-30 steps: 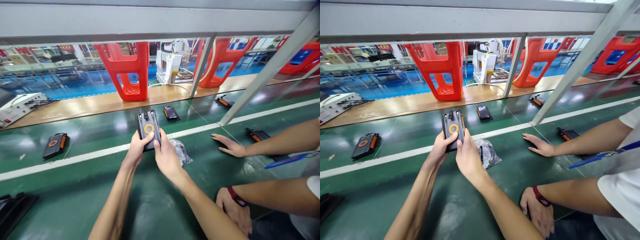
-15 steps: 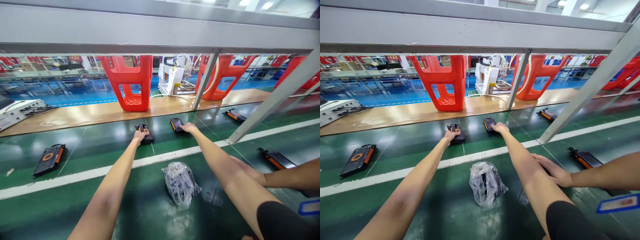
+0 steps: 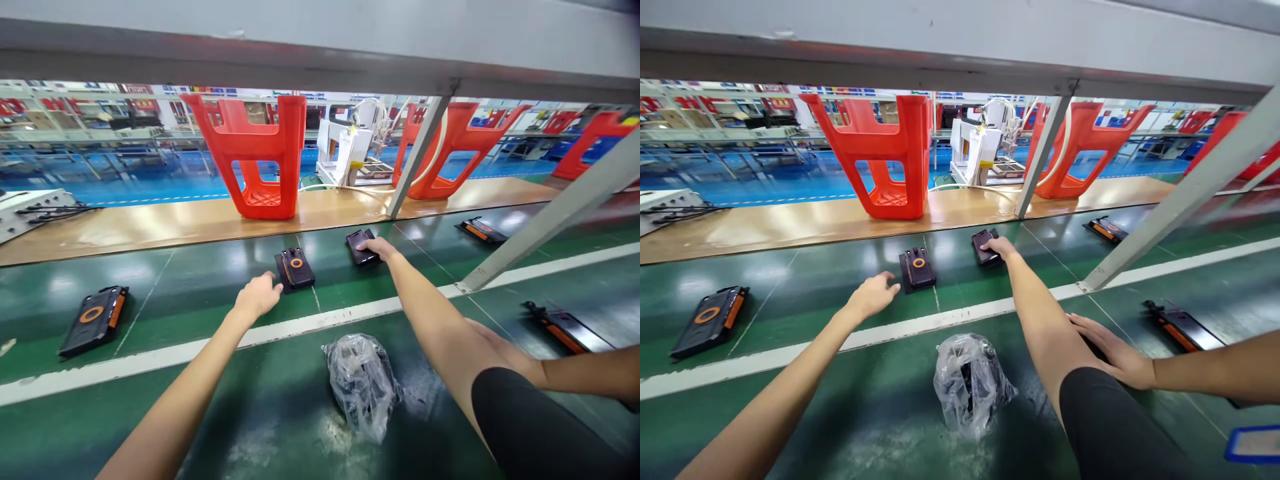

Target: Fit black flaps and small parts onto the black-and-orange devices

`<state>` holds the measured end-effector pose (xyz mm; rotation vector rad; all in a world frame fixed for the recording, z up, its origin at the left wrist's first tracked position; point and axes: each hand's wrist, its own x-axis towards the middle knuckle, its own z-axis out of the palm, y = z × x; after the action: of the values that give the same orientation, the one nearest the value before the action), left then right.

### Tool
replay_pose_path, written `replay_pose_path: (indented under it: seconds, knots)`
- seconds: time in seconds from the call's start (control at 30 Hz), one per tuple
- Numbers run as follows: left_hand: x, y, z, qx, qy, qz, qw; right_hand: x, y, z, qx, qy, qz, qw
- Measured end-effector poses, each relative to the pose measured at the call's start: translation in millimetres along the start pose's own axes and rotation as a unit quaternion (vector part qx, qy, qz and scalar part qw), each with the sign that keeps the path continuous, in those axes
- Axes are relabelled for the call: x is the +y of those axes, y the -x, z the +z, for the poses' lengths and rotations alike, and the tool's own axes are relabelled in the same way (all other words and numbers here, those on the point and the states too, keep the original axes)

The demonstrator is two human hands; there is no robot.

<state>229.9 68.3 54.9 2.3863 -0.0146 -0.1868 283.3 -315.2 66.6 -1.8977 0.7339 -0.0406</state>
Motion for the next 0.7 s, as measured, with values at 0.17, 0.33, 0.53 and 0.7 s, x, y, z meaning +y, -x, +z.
replay_pose_path:
  seconds: [0.17,0.33,0.53,0.7]
  knots:
    - [-5,92,-25.1,-0.072,0.072,0.097,0.990,-23,59,13,-0.080,-0.141,0.020,0.987]
    - [25,163,-47.9,-0.081,0.342,0.144,0.925,-46,190,22,-0.235,-0.301,-0.020,0.924]
    - [49,251,-59.5,-0.051,0.492,0.206,0.844,3,378,27,-0.398,-0.382,-0.002,0.834]
    - [26,320,-53.1,-0.054,0.532,0.184,0.825,59,448,44,-0.504,-0.426,0.038,0.750]
